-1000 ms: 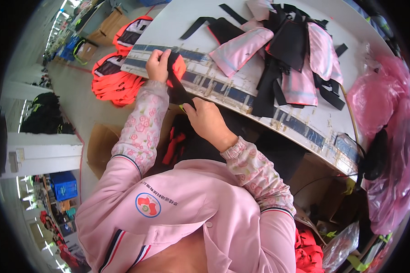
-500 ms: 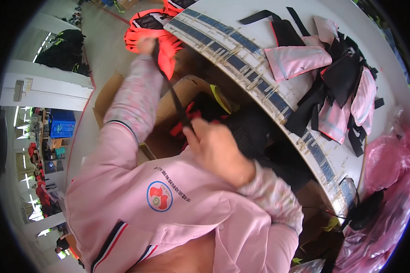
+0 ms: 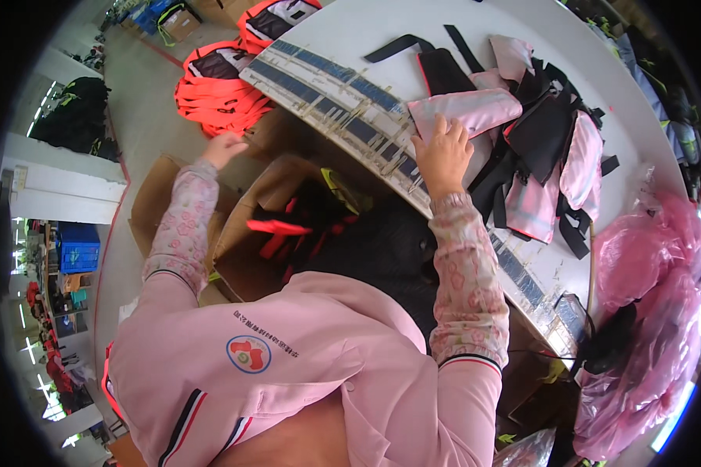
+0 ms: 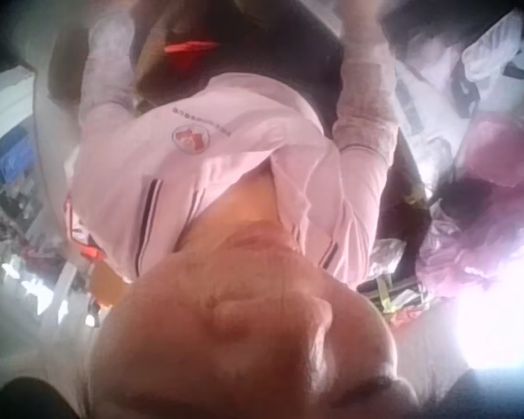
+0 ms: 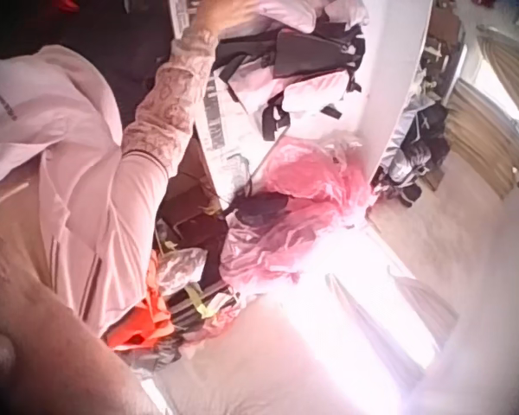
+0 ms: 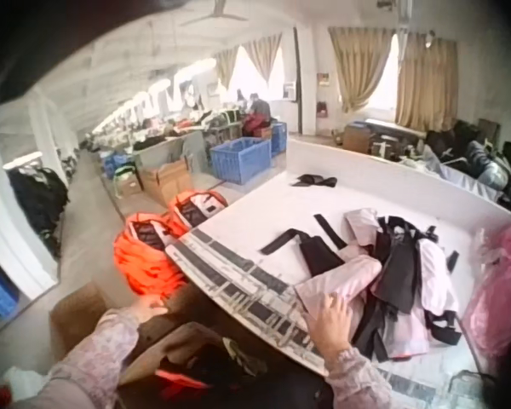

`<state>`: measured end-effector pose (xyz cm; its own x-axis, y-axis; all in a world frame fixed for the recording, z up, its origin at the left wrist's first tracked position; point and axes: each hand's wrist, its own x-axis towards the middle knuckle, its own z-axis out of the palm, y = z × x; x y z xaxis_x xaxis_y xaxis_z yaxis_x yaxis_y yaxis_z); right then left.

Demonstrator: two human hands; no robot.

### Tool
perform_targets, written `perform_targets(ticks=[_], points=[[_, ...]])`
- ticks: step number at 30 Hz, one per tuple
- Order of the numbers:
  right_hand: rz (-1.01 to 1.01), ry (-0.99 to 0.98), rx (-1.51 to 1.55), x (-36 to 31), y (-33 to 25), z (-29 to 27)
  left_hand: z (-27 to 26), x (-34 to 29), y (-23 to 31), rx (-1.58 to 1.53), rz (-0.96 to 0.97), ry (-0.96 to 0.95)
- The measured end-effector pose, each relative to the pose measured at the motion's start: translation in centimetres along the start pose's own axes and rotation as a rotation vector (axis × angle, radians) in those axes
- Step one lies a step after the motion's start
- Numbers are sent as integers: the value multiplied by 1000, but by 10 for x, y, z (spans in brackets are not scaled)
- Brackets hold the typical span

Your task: Assembling, folding, and preparing life vests for packaging at a factory workbench.

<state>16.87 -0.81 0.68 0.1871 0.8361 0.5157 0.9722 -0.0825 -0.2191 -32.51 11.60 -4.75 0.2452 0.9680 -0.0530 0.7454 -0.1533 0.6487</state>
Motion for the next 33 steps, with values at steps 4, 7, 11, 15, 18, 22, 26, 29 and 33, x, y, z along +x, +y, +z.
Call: perform_targets(ticks=[4,7,11,15,18,22,26,29,33], points=[[84,-324,-201,11,3,16,69,6,127,-259,131,-186],[-41,-236,-340,1,24,42,123,11,199,-516,63,-397],[115,-147,-10,1,16,17,182,4,246,-855,6,-527],[269,261,655,-13,11,-31,207,-10,299,-1297,-193,-613],[459,309,1253,-45,-3,-62,202,-23,345,-1571,-272,-735],[546,174,1331,-94,-1,-69,223,-26,348,-1369,-135,-554],[548,150,906,-117,22,-64,244,-21,324,-933,119,-479],[481,29,822,-114,30,-78,252,-17,306,-931,209,-452],[363,-34,767,-113,47,-76,240,-16,298,-754,265,-545]])
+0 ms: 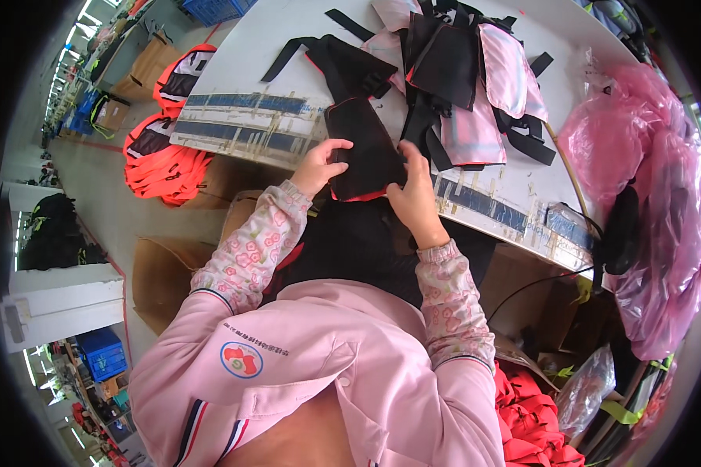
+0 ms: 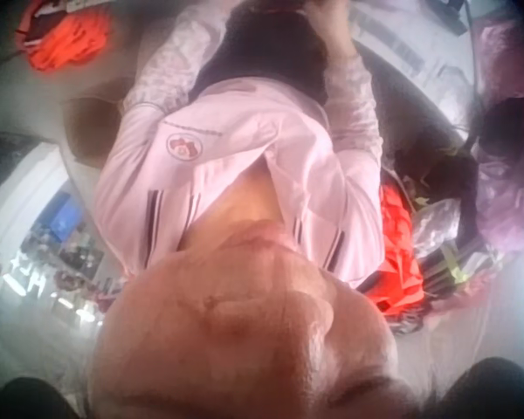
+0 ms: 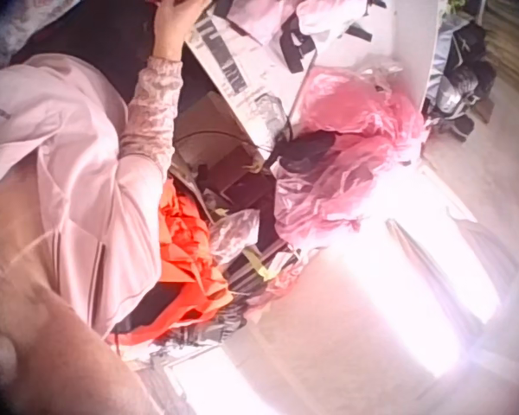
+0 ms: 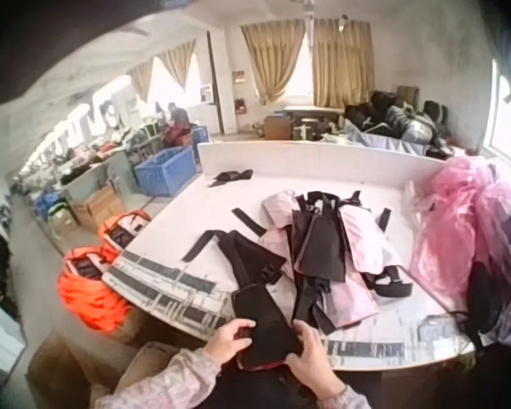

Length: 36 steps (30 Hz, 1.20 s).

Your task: Assembling, folding, and preparing life vests for packaging at a factory workbench.

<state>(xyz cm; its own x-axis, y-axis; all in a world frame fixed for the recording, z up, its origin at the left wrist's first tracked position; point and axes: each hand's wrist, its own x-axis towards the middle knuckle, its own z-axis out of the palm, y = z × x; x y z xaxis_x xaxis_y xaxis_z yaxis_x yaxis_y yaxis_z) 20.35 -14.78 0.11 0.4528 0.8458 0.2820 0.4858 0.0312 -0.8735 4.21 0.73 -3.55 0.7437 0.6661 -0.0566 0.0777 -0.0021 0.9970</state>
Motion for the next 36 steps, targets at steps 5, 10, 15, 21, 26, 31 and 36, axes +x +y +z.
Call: perform_targets(ticks=[5,10,15,21,26,31,36], points=[[-76,23,-118,-3,-5,20,9,-12,-4,55,119,318],[13,153,-150,-3,-15,39,23,-45,20,-21,223,287],[-12,218,-130,-1,-19,56,25,-56,28,543,420,227],[190,168,226,0,-15,63,15,-59,28,604,450,294],[218,158,249,-2,-18,61,8,-70,26,663,399,215],[123,19,183,-2,-35,59,-3,-63,4,500,251,436],[11,54,2,-7,-28,70,2,-54,2,-480,-131,461]])
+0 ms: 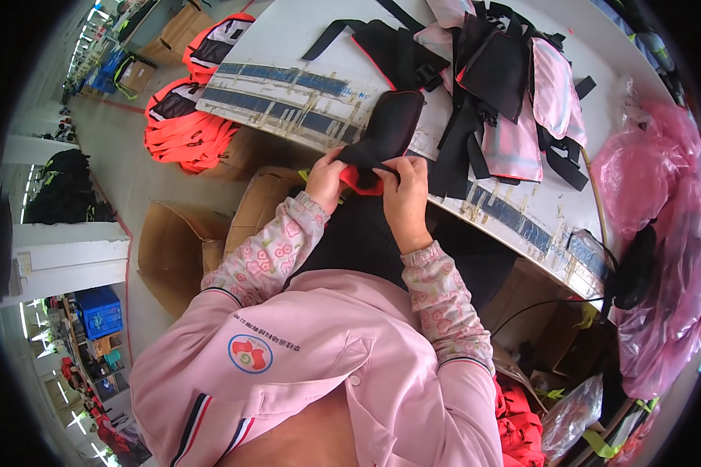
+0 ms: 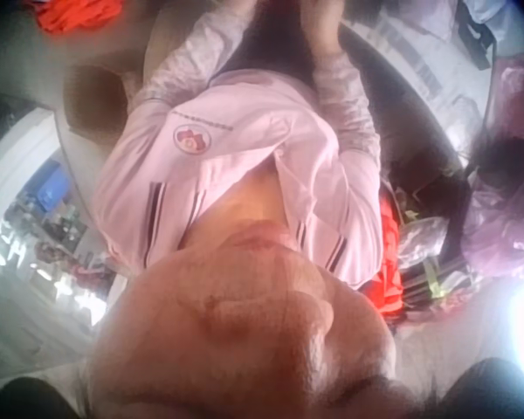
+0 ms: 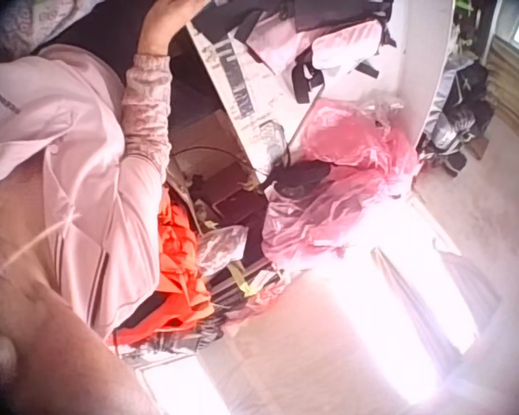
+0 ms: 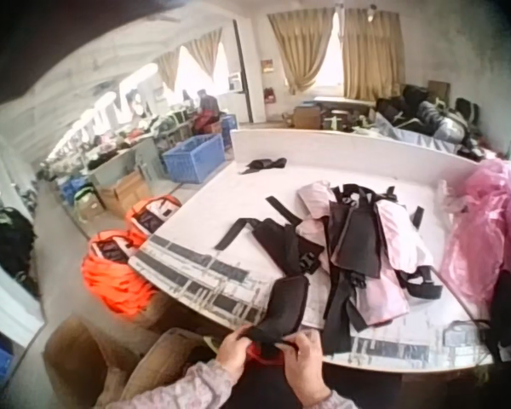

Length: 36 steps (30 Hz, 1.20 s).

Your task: Assembling, folding, and preparing life vests for packaging at a factory workbench.

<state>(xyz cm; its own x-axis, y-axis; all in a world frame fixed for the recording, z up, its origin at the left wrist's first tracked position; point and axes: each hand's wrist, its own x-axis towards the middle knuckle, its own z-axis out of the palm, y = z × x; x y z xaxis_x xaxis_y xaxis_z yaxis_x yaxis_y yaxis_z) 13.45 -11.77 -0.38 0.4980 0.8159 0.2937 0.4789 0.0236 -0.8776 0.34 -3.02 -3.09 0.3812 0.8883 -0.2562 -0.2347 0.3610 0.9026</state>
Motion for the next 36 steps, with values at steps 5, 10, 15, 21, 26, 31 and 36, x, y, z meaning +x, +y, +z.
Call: perform_targets(ticks=[5,10,15,21,26,31,36], points=[[-169,233,32,4,15,1,1,3,-4,-384,-234,-103],[388,28,680,4,3,-5,13,1,-4,-559,-320,-147],[627,-142,1388,9,-25,-11,23,-14,26,-234,-62,-328],[506,-200,1549,17,-25,-29,43,-1,39,-359,-152,-356],[330,-154,1361,24,-31,-50,48,-23,43,-139,-258,-311],[256,-27,1144,21,-36,-42,36,-15,33,-583,-328,-464],[-149,182,253,20,-29,-50,32,-19,49,-632,-299,-592]])
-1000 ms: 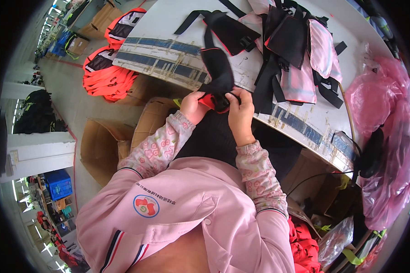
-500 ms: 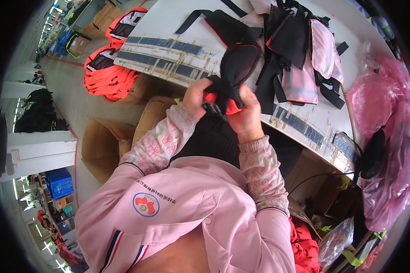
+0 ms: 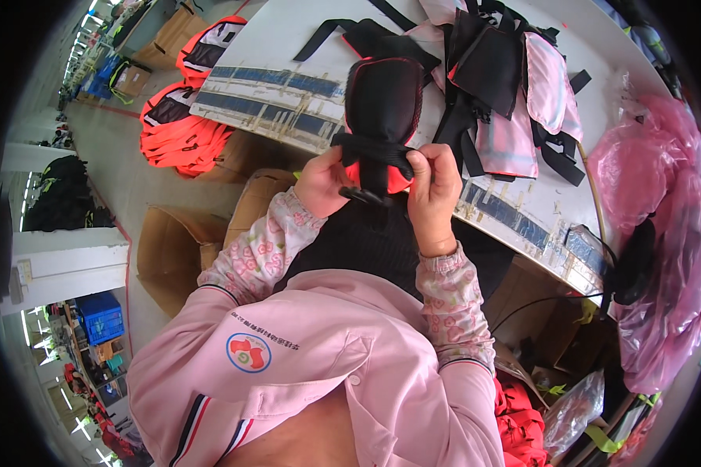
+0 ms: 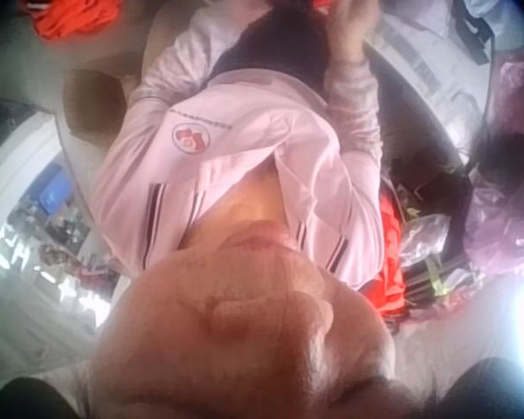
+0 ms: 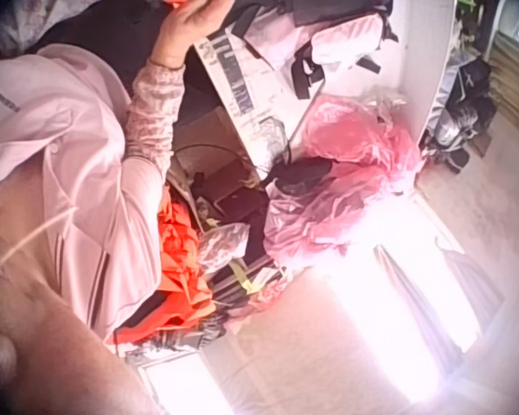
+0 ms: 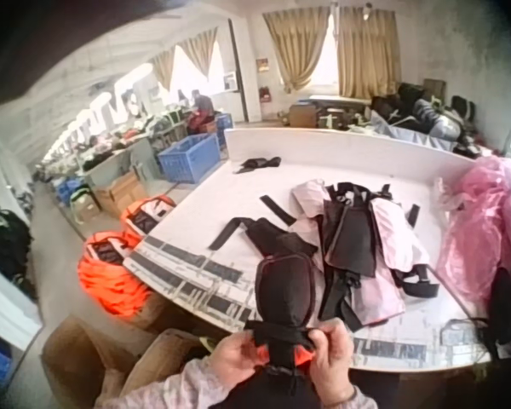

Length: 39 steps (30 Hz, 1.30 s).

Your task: Assembling, folding, and preparing life vests for packaging at a factory workbench.

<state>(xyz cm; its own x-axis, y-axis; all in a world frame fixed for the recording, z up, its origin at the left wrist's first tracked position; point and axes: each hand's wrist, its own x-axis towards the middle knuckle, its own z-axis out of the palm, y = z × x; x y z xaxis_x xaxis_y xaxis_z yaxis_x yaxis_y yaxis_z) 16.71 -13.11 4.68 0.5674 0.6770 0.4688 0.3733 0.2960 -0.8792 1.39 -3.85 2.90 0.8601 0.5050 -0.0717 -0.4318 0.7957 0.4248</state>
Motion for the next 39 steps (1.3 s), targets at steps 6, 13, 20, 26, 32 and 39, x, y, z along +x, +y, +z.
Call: perform_targets(ticks=[6,13,20,26,32,39], points=[[61,128,34,1,8,-4,2,-1,-2,-93,-75,-65],[716,132,907,8,-33,1,12,-8,3,123,0,-20],[633,-35,1030,16,-21,-2,27,3,23,239,195,-41],[748,54,996,13,-14,10,54,18,15,-28,115,74],[708,30,1117,3,-11,13,43,24,11,-122,163,-210],[537,80,785,10,16,4,37,5,14,211,69,39]])
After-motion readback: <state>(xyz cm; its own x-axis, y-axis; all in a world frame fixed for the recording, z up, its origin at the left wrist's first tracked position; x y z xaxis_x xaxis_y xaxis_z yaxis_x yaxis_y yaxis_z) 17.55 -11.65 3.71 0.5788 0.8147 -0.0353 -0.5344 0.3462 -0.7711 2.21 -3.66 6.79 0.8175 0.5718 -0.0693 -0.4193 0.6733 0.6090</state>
